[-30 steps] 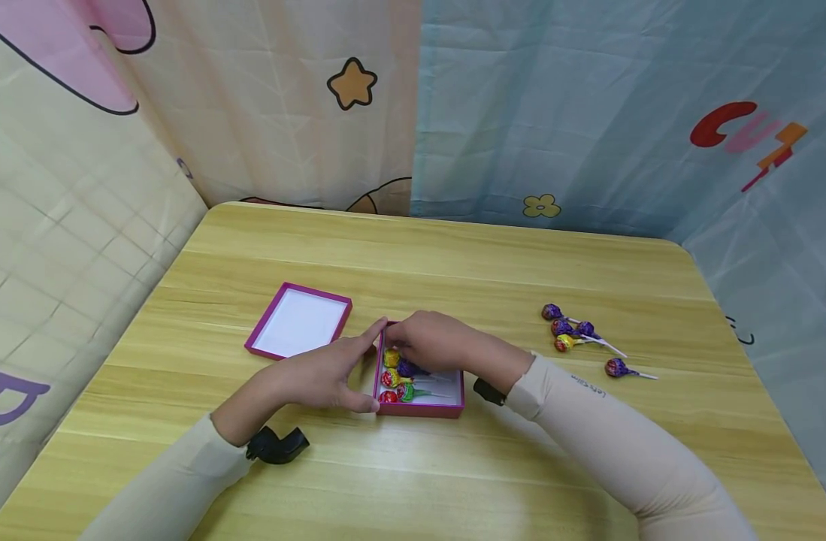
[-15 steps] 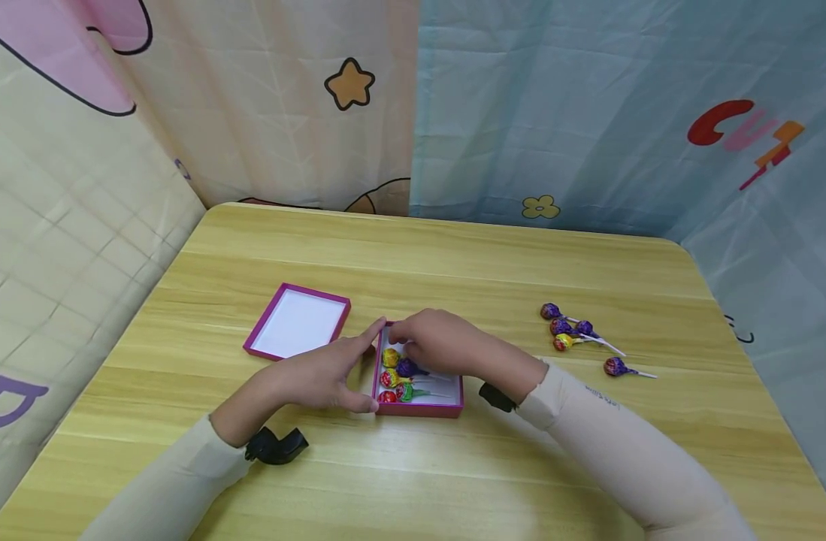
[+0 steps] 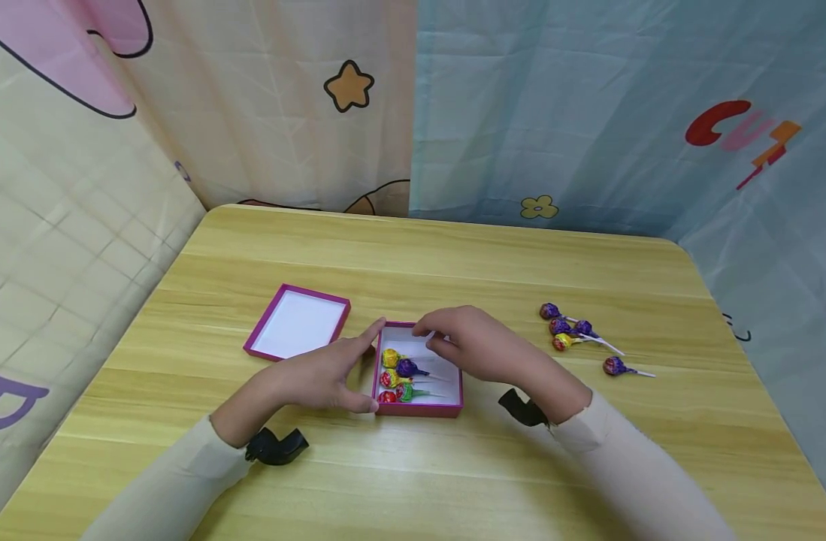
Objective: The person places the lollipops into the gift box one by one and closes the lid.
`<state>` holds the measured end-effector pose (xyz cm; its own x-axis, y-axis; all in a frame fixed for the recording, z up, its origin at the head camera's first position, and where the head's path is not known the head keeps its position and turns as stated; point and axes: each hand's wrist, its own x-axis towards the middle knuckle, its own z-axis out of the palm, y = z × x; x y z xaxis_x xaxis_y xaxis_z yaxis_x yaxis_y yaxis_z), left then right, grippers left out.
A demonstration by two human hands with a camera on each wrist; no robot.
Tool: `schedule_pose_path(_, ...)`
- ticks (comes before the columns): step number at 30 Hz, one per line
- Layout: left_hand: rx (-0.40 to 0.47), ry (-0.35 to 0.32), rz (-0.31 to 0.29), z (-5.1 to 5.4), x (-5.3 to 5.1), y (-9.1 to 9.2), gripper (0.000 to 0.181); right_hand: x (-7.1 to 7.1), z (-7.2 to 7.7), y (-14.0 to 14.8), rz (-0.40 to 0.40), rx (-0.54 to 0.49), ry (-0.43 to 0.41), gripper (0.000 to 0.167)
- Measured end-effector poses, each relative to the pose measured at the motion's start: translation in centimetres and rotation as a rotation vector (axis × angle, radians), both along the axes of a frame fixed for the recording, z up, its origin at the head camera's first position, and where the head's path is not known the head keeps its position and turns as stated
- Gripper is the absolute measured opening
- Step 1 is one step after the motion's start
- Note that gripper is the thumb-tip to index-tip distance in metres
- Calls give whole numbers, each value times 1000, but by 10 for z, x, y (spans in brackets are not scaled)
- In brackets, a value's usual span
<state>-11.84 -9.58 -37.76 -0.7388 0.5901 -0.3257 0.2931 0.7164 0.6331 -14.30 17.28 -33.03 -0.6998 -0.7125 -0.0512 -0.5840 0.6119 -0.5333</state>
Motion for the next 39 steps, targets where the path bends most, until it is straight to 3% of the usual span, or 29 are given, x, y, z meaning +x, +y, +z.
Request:
schedule_pose_path(8, -2, 7, -5, 0, 0, 1, 121, 2, 8, 46, -144, -31, 27, 24)
schedule_pose_path(13, -2, 4, -6, 0, -1, 1, 121, 3, 8, 79, -224, -51, 93, 24)
schedule_pose_path(24, -5, -16, -2, 1, -1, 2, 122, 8, -11, 152, -355, 8, 159, 21)
schedule_pose_path(31, -17, -12, 0, 2, 0, 3, 122, 17, -20, 190, -474, 83, 103, 25)
schedule_pose_path(39, -4, -13, 6, 2, 1, 1, 122, 21, -31, 212, -511, 145, 102, 27)
